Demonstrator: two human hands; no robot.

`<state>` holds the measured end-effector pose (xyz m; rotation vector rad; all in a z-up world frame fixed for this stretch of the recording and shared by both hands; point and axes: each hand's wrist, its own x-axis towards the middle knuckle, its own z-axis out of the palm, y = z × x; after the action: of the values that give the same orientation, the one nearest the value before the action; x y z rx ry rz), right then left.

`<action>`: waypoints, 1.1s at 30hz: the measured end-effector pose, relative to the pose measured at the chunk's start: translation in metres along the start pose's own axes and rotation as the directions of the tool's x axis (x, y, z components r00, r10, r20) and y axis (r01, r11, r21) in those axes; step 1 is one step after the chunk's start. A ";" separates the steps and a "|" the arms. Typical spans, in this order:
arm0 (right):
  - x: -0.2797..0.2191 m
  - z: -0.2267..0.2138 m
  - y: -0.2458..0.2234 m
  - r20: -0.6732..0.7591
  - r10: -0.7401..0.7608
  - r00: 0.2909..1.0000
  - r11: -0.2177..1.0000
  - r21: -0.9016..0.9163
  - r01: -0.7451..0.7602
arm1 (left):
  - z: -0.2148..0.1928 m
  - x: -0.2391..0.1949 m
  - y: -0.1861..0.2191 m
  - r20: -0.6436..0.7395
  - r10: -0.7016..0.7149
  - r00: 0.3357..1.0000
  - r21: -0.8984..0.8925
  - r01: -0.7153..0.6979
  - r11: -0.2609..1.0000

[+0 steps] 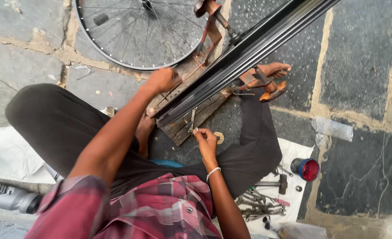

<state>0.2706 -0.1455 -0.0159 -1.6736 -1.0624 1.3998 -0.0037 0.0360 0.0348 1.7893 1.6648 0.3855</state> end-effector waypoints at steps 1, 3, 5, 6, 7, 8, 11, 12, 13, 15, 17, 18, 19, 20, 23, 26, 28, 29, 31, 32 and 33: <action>0.001 0.001 -0.002 -0.005 0.033 0.999 0.999 -0.010 -0.033 | 0.010 0.000 -0.009 0.057 0.009 0.998 -0.013 -0.008 1.000; -0.002 -0.001 -0.001 -0.014 0.061 0.998 0.998 -0.017 -0.061 | 0.029 -0.009 -0.025 0.110 -0.025 0.994 -0.046 0.031 0.998; -0.008 -0.003 -0.001 -0.026 0.042 0.999 0.999 -0.008 -0.042 | 0.040 -0.020 -0.032 0.101 -0.106 0.989 -0.081 0.115 0.990; -0.006 -0.004 -0.002 -0.024 0.040 0.999 0.999 -0.003 -0.040 | 0.042 -0.021 -0.032 0.105 -0.108 0.989 -0.085 0.117 0.990; -0.004 -0.004 -0.004 -0.022 0.038 0.999 0.999 0.001 -0.038 | 0.044 -0.020 -0.032 0.109 -0.109 0.988 -0.089 0.119 0.989; -0.004 -0.004 -0.005 -0.014 0.039 0.999 0.999 0.002 -0.039 | 0.045 -0.022 -0.031 0.111 -0.117 0.987 -0.095 0.127 0.987; 0.000 0.006 -0.012 -0.009 0.048 0.999 0.998 -0.044 -0.049 | 0.038 -0.021 -0.030 -0.015 -0.021 1.000 -0.086 0.020 0.996; 0.000 0.009 -0.013 -0.032 0.038 0.999 0.994 -0.097 -0.041 | 0.037 -0.022 -0.028 -0.013 -0.038 0.999 -0.083 0.037 0.996; -0.001 0.010 -0.014 -0.054 0.028 0.998 0.988 -0.150 -0.035 | 0.036 -0.022 -0.027 -0.011 -0.054 0.998 -0.081 0.053 0.995; -0.005 0.007 -0.012 -0.079 0.013 0.997 0.985 -0.172 -0.027 | 0.040 -0.026 -0.024 0.014 -0.082 0.997 -0.089 0.083 0.993; -0.002 0.006 -0.012 -0.078 -0.002 0.997 0.995 -0.104 -0.006 | 0.038 -0.025 -0.023 0.049 -0.105 0.993 -0.100 0.109 0.989; 0.000 0.006 -0.011 -0.069 0.016 0.997 0.997 -0.079 -0.022 | 0.037 -0.025 -0.023 0.048 -0.105 0.993 -0.101 0.110 0.989; 0.001 0.004 -0.010 -0.060 0.035 0.998 0.998 -0.054 -0.038 | 0.037 -0.025 -0.022 0.047 -0.106 0.993 -0.103 0.110 0.989; 0.001 0.003 -0.009 -0.050 0.052 0.997 0.998 -0.028 -0.053 | 0.037 -0.025 -0.022 0.045 -0.106 0.993 -0.103 0.111 0.988; 0.000 0.002 -0.007 -0.033 0.049 0.998 0.998 -0.034 -0.050 | 0.037 -0.025 -0.020 0.098 -0.160 0.982 -0.119 0.171 0.978; -0.004 0.005 -0.012 -0.035 0.036 0.999 0.997 -0.074 -0.039 | 0.037 -0.024 -0.019 0.050 -0.138 0.989 -0.094 0.142 0.985; -0.010 0.009 -0.022 -0.021 -0.010 1.000 0.996 -0.090 0.008 | 0.037 -0.024 -0.020 0.053 -0.147 0.988 -0.103 0.151 0.983; -0.013 0.012 -0.028 -0.014 -0.032 0.999 0.995 -0.098 0.031 | 0.038 -0.024 -0.020 0.055 -0.151 0.987 -0.108 0.156 0.982; -0.023 0.021 -0.045 0.007 -0.099 0.995 0.973 -0.207 0.099 | 0.039 -0.024 -0.021 0.039 -0.131 0.991 -0.111 0.134 0.985; -0.030 0.026 -0.055 0.020 -0.130 0.991 0.957 -0.259 0.131 | 0.039 -0.025 -0.021 0.032 -0.121 0.992 -0.111 0.124 0.986; -0.037 0.032 -0.066 0.036 -0.108 0.993 0.951 -0.287 0.114 | 0.040 -0.025 -0.021 0.030 -0.117 0.993 -0.111 0.119 0.987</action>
<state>0.2261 -0.1511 0.0533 -1.7733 -1.4062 1.2368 0.0010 0.0008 -0.0031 1.5993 1.6894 0.3958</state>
